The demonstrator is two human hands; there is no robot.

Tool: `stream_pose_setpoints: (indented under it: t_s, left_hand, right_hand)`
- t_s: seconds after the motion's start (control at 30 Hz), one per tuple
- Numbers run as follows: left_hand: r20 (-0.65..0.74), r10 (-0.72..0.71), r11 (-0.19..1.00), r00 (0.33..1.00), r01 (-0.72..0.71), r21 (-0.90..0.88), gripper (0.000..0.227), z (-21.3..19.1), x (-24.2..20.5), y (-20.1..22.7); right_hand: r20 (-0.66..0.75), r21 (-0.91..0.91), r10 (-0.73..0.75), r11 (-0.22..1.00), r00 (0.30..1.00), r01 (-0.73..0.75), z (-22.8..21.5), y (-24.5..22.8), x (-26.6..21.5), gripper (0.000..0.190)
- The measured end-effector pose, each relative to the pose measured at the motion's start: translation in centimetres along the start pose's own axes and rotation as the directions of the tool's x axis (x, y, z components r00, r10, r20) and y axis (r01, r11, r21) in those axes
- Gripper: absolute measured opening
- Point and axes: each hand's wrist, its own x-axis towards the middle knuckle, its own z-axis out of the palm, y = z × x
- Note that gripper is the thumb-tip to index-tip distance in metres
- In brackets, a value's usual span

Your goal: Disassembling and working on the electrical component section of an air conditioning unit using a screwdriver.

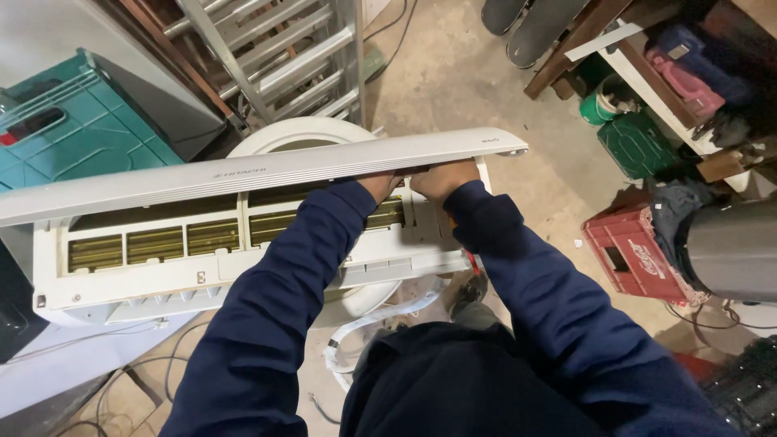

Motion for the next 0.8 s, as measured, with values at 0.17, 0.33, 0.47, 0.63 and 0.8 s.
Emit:
stream_pose_setpoints:
  t_s: [0.17,0.33,0.47,0.63,0.8]
  left_hand:
    - [0.146,-0.055,0.997,0.988,0.063,-0.051,0.027,-4.1,0.4,0.8]
    - [0.174,-0.151,0.97,0.973,0.179,-0.163,0.034,-3.8,0.6,1.3]
    - [0.148,-0.17,0.961,0.974,0.197,-0.196,0.04,-1.0,0.9,1.0]
    - [0.105,-0.095,0.973,0.99,0.114,-0.199,0.032,-0.2,0.6,0.6]
    - [0.133,-0.005,0.995,0.991,0.019,-0.102,0.022,-0.8,0.6,1.6]
  right_hand:
    - [0.041,-0.063,0.112,0.992,0.993,-0.11,0.3,-1.1,-0.5,0.032]
    - [-0.075,-0.114,-0.021,0.993,0.997,0.012,2.0,1.2,0.3,0.03]
    - [0.031,0.076,-0.003,0.997,1.0,0.001,0.3,2.1,-0.3,0.03]
    - [0.267,0.367,0.213,0.879,0.94,-0.304,-1.4,1.9,-0.5,0.028]
    - [0.153,0.338,-0.056,0.941,0.987,0.001,-0.8,2.6,0.3,0.027]
